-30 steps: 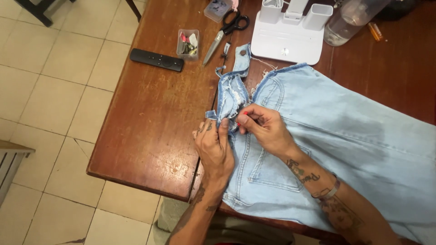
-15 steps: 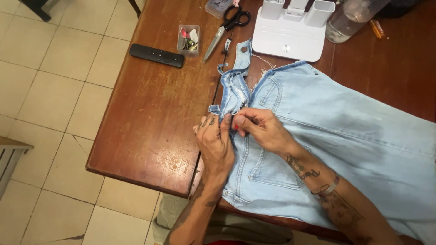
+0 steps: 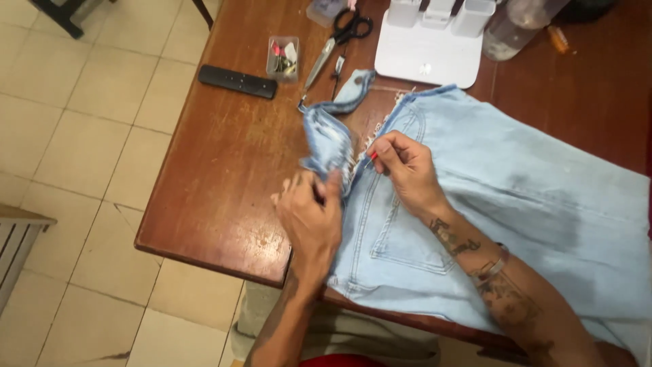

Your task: Using a seam ripper to carefully remove stitches from the waistband of denim jeans.

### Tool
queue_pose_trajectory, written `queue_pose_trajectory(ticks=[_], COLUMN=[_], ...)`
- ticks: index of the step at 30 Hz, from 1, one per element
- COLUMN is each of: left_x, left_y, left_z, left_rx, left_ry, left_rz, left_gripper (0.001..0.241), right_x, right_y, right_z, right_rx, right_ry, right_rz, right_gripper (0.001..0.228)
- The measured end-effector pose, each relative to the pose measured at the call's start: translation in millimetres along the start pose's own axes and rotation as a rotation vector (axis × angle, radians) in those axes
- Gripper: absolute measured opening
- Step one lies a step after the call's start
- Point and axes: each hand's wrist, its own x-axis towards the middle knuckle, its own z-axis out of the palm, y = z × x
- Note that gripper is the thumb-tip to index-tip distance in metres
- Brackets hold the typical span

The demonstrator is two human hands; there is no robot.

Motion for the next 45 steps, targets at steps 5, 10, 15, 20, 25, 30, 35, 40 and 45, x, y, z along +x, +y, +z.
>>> queue_pose_trajectory(ticks=[5,10,15,20,25,30,35,40,45], left_x=[-22.5,-32.3,-25.0,-19.0,-15.3,-12.9,-17.5,-15.6,-16.8], left_y=[15.0,21.4,8.3,-3.5,-15.1,-6.3,-9.3,-6.4,-6.8], left_z=[-10.9,4.8,18.4,1.8,-8.6,-15.0,-10.5,-10.3,-10.6], left_rx=[0.446,0.661,0.648,0.246,-0.098,-0.147,-0.14,-0.119,-0.15], left_ry=[-0.145,-0.298,-0.343,-0.345,-0.233,-0.201,-0.176,-0.151,-0.148], left_rz=[0.201,0.18,0.139,0.046,-0.078,-0.077,-0.061,-0.018,-0.028], left_gripper=[0.069,0.057,0.047,0.051,0.056,0.055,0.057,0.054,0.055], right_x=[2.7,-21.3,-33.5,-35.5,-37.3,-36.7,-39.4,-38.0,-37.9], right_y=[-14.1,-25.8,-9.6,-21.2,-23.2,-28.8,-32.4,-30.3,-29.2], right_z=[6.7,15.4,21.0,22.1,22.8,26.1,25.3,24.4,24.6], right_rx=[-0.061,-0.025,0.076,-0.079,-0.12,-0.125,-0.134,-0.136,-0.128], right_ry=[0.076,0.144,0.073,-0.083,-0.124,-0.129,-0.159,-0.161,-0.165], right_rz=[-0.084,-0.075,-0.001,-0.007,0.015,0.034,0.041,0.052,0.051], right_gripper=[0.03,0.035,0.035,0.032,0.03,0.029,0.026,0.025,0.025])
